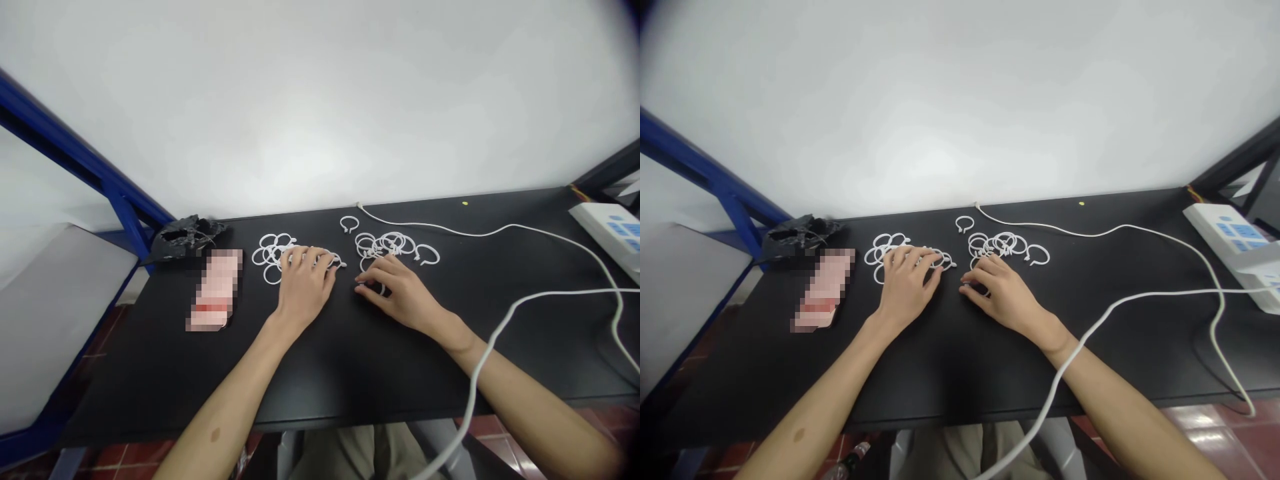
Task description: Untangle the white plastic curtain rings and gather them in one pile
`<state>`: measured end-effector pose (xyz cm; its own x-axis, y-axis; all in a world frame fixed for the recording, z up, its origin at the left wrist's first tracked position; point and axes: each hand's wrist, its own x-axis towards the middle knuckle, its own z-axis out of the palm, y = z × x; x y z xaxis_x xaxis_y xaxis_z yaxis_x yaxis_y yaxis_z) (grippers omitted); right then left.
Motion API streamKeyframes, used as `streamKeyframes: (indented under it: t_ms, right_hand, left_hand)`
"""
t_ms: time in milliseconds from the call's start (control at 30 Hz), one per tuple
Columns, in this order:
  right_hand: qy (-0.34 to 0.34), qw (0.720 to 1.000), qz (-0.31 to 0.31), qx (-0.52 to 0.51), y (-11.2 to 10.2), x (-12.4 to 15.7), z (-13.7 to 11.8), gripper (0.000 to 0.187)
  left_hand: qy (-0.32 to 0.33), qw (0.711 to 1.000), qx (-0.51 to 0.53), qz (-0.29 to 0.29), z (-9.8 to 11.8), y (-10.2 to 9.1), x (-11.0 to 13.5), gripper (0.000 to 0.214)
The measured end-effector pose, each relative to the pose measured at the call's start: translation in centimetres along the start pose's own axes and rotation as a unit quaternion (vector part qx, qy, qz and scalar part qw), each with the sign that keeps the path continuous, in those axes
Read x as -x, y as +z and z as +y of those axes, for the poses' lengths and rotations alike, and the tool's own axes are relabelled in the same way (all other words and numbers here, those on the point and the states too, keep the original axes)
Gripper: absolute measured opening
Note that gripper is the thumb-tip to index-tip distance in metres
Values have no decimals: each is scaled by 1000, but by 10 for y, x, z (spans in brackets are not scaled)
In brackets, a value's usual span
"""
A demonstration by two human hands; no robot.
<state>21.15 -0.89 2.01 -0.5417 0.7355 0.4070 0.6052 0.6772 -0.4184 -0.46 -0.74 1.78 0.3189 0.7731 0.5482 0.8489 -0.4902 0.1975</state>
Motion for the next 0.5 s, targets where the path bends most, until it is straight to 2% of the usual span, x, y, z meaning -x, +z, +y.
streamKeyframes:
  t_ms: [67, 133, 233, 400, 500]
  right_hand:
    - [21, 998, 35, -48, -1, 1, -2, 11]
    - [50, 994, 63, -74, -2, 1, -5, 11]
    - [77, 990, 80, -92, -4, 2, -10, 10]
    - [75, 987, 88, -109, -3, 3, -12, 9]
    - [50, 989, 86, -105, -3, 3, -11, 18]
  left_hand:
    - [30, 998, 57, -22, 6, -1, 1, 25]
    - [64, 991, 111, -49, 12, -2, 3, 44]
    - [92, 981, 154, -72, 17, 1, 5, 63]
    - [94, 980, 169, -54, 19, 5, 5, 42]
    - [78, 981, 168, -58, 19, 5, 4, 30]
